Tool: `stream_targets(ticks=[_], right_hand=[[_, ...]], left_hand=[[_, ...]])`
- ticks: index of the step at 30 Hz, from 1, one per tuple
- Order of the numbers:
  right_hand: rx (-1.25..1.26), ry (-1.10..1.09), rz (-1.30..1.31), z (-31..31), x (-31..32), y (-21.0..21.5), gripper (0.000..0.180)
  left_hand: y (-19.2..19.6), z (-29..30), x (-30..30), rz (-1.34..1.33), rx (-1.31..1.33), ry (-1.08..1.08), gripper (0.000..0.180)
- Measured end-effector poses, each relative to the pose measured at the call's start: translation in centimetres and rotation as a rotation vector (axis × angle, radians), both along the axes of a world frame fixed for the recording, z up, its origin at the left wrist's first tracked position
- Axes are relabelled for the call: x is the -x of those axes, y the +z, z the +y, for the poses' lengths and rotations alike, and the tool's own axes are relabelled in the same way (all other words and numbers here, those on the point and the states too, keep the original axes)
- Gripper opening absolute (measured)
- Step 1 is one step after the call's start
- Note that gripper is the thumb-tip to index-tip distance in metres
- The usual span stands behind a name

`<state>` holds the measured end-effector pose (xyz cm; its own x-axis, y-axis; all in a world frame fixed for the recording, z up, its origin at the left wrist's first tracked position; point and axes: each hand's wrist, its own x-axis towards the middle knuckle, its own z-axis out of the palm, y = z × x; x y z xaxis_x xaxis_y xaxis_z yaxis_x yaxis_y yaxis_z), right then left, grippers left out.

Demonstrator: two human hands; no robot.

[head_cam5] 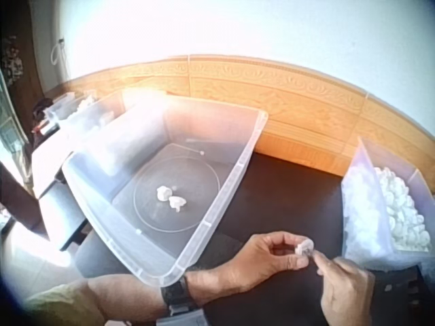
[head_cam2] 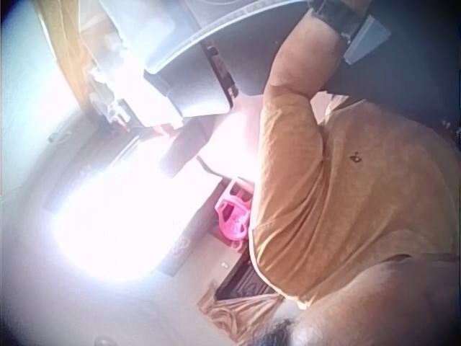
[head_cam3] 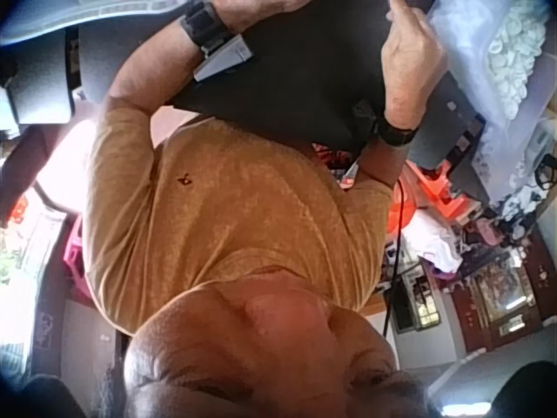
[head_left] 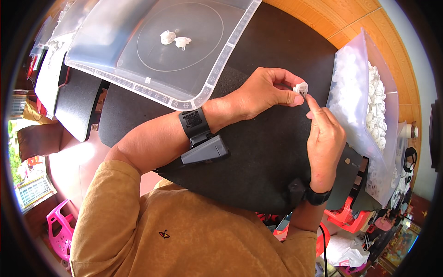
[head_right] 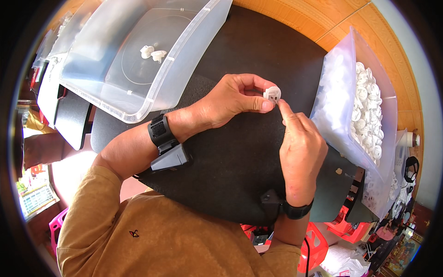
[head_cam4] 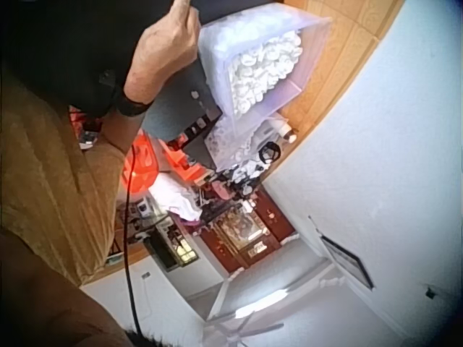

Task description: Using a small metal pick tool to scrape or clean excess material from white plastic manufacturing components.

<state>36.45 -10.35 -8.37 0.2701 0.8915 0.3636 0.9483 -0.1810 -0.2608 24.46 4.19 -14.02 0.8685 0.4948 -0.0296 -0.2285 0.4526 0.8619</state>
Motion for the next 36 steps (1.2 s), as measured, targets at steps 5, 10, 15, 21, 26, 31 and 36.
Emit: stream_targets(ticks=[5, 10, 15, 21, 26, 31, 36], right_hand=[[0.026, -0.027, -0.070, 0.0, 0.5, 0.2, 0.034], [-0.011, -0.044, -0.039, -0.4, 0.2, 0.4, 0.035], [-0.006, -0.036, -0.070, -0.2, 0.2, 0.3, 0.036], [0.004, -0.052, -0.118, 0.0, 0.5, -0.1, 0.037], [0.039, -0.064, -0.145, 0.0, 0.8, 0.0, 0.037], [0.067, -0.064, -0.156, -0.1, 0.9, 0.1, 0.037], [-0.006, -0.004, 0.315, -0.5, -0.3, 0.8, 0.016]], left_hand=[[0.2, 0.0, 0.0, 0.043, -0.040, 0.003, 0.035], [0.2, 0.1, 0.0, 0.044, -0.098, 0.002, 0.035], [0.3, 0.1, 0.0, 0.045, -0.124, 0.017, 0.034], [0.5, 0.0, 0.0, 0.064, -0.154, 0.018, 0.033], [0.9, 0.0, 0.1, 0.117, -0.225, 0.028, 0.032], [1.0, -0.1, 0.2, 0.124, -0.221, 0.035, 0.031], [0.3, 0.1, 0.1, 0.048, -0.193, 0.007, 0.033]])
